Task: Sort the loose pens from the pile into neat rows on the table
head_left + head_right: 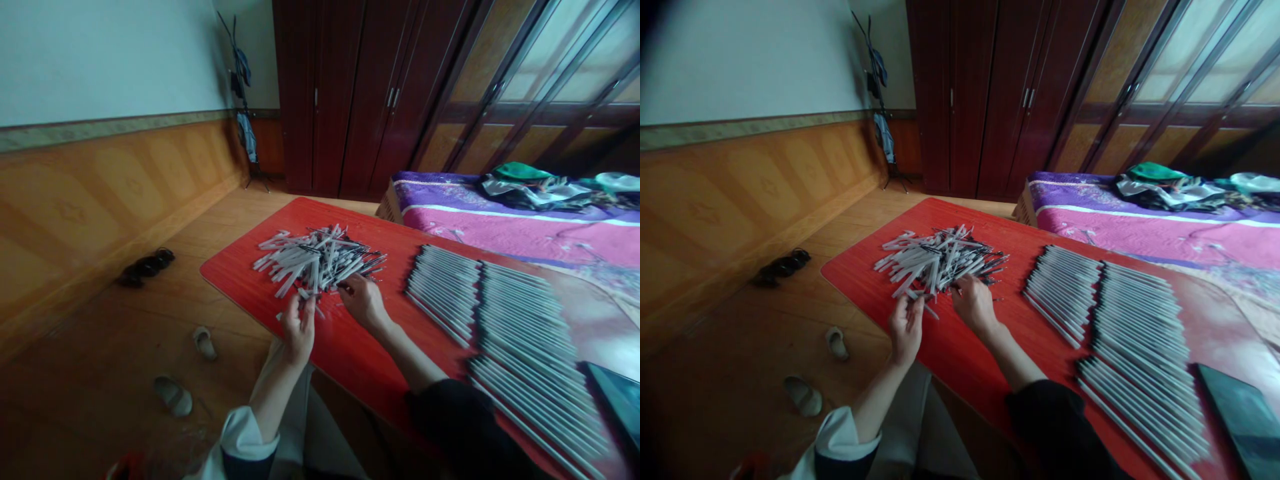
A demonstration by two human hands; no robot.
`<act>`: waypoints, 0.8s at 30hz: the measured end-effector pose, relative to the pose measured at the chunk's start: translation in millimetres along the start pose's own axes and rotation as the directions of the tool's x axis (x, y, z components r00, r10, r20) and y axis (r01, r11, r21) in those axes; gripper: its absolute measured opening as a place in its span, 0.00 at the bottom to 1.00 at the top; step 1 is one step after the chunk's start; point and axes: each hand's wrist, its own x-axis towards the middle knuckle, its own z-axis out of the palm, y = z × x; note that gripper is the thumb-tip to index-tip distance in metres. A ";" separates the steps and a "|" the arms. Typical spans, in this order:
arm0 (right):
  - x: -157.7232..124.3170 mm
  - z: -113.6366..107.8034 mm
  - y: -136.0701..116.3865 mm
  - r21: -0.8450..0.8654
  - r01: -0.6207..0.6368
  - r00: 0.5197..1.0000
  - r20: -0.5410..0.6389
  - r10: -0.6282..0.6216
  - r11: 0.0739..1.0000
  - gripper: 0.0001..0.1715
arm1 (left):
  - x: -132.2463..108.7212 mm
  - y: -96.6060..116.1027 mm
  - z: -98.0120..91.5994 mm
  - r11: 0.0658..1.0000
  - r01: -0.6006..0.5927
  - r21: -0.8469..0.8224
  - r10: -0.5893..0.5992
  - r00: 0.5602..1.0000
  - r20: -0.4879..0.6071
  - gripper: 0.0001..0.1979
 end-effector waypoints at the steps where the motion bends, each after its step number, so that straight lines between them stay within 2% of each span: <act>1: 0.5 13.5 3.4 -0.026 -0.045 0.997 0.057 0.047 0.999 0.11 | 1.6 -2.2 -0.3 0.999 0.022 -0.030 -0.022 1.000 -0.015 0.12; 3: 0.8 32.5 6.2 -0.088 -0.069 0.992 0.102 0.078 0.994 0.11 | 5.8 -6.6 -0.9 0.993 0.081 -0.090 -0.087 0.994 -0.064 0.13; 5: 0.6 41.1 5.5 -0.150 -0.056 0.991 0.109 0.073 0.987 0.12 | 9.8 -10.2 -1.7 0.981 0.130 -0.146 -0.148 0.981 -0.122 0.13; 11: 0.9 41.5 -0.6 -0.265 -0.009 0.992 0.122 0.043 0.964 0.14 | 12.9 -12.3 -3.2 0.962 0.163 -0.219 -0.208 0.958 -0.198 0.14; 18: 6.4 44.7 -10.7 -0.337 -0.054 0.984 0.142 0.107 0.940 0.18 | 11.8 -7.1 -4.3 0.966 0.188 -0.179 -0.217 0.964 -0.153 0.15; 24: 6.9 42.7 -11.4 -0.341 -0.046 0.987 0.131 0.096 0.939 0.16 | 11.1 -8.7 -4.4 0.964 0.204 -0.173 -0.230 0.962 -0.144 0.16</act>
